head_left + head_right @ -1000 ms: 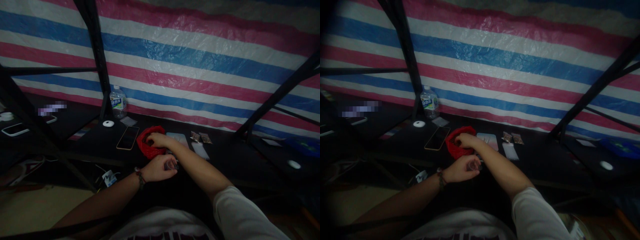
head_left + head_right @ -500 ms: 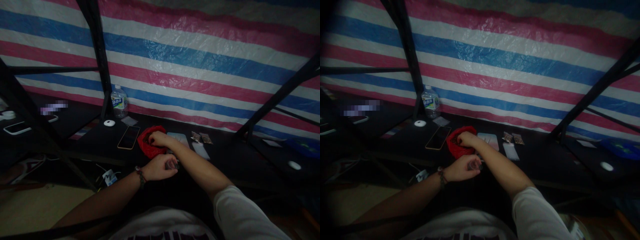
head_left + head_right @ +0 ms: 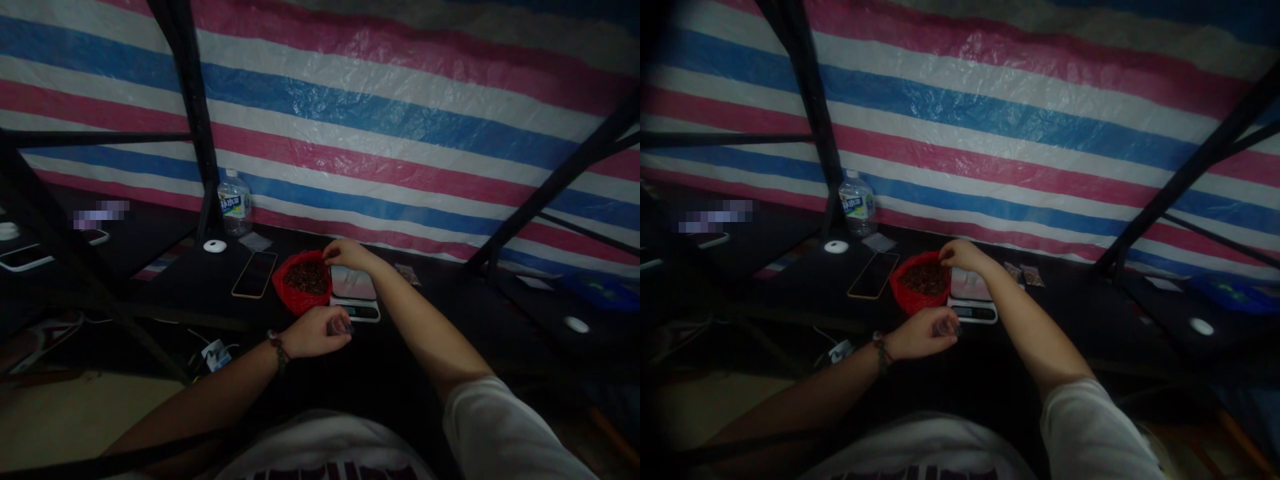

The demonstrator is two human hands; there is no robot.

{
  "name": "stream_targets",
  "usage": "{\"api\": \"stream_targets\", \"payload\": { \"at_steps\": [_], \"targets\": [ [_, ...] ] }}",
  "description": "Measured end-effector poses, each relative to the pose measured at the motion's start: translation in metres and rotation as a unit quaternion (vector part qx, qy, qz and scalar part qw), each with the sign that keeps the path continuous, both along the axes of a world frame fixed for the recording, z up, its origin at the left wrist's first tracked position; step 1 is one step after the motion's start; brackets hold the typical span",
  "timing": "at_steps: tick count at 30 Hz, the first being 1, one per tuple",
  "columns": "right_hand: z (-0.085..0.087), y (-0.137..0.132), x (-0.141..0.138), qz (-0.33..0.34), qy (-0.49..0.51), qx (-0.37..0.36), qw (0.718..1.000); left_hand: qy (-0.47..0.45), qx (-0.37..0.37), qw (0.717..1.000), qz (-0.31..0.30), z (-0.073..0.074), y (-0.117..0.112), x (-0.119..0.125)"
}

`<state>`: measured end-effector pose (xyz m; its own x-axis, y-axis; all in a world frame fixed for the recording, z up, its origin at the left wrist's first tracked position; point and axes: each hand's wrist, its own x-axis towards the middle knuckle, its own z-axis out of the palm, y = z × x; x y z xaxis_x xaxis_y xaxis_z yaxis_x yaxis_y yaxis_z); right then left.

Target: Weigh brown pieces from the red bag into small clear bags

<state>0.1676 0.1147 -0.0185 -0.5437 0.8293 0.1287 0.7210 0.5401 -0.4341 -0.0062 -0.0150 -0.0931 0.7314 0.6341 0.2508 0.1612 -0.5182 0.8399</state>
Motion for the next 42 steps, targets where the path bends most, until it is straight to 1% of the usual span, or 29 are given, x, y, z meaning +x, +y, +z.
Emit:
{"api": "stream_targets", "payload": {
  "at_steps": [3,5,7,10,13,16,19,23,30,37,42],
  "targets": [
    [0.008,-0.007,0.032,-0.052,-0.02,0.025,0.998,0.0,0.004,1.0,0.005,-0.001,0.0,0.001],
    [0.006,-0.014,0.047,-0.078,-0.048,0.046,0.995,0.003,0.005,1.0,0.002,-0.002,0.0,0.002],
    [-0.001,-0.022,0.053,-0.082,-0.068,0.084,0.991,0.007,0.008,1.0,0.003,-0.003,-0.001,0.003],
    [-0.017,-0.033,0.055,-0.074,-0.069,0.151,0.983,0.012,0.009,1.0,0.007,-0.005,-0.002,0.004],
    [-0.033,-0.039,0.053,-0.082,-0.062,0.183,0.978,0.012,0.002,1.0,-0.001,-0.006,-0.002,0.004],
    [-0.043,-0.039,0.054,-0.089,-0.064,0.18,0.978,0.018,0.006,1.0,0.002,-0.007,-0.002,0.004],
    [-0.046,-0.038,0.055,-0.09,-0.064,0.17,0.979,0.023,0.013,1.0,0.005,-0.007,-0.001,0.004],
    [-0.044,-0.038,0.058,-0.097,-0.052,0.173,0.979,0.017,0.01,1.0,0.001,-0.007,0.001,0.004],
    [-0.035,-0.043,0.058,-0.073,-0.055,0.163,0.982,0.021,-0.006,1.0,0.012,-0.008,0.002,0.004],
    [-0.035,-0.044,0.055,-0.076,-0.052,0.147,0.985,0.014,0.003,1.0,0.014,-0.006,0.002,0.003],
    [-0.037,-0.043,0.056,-0.101,-0.034,0.14,0.984,0.013,0.0,1.0,0.016,-0.005,0.003,0.002]
  ]
}}
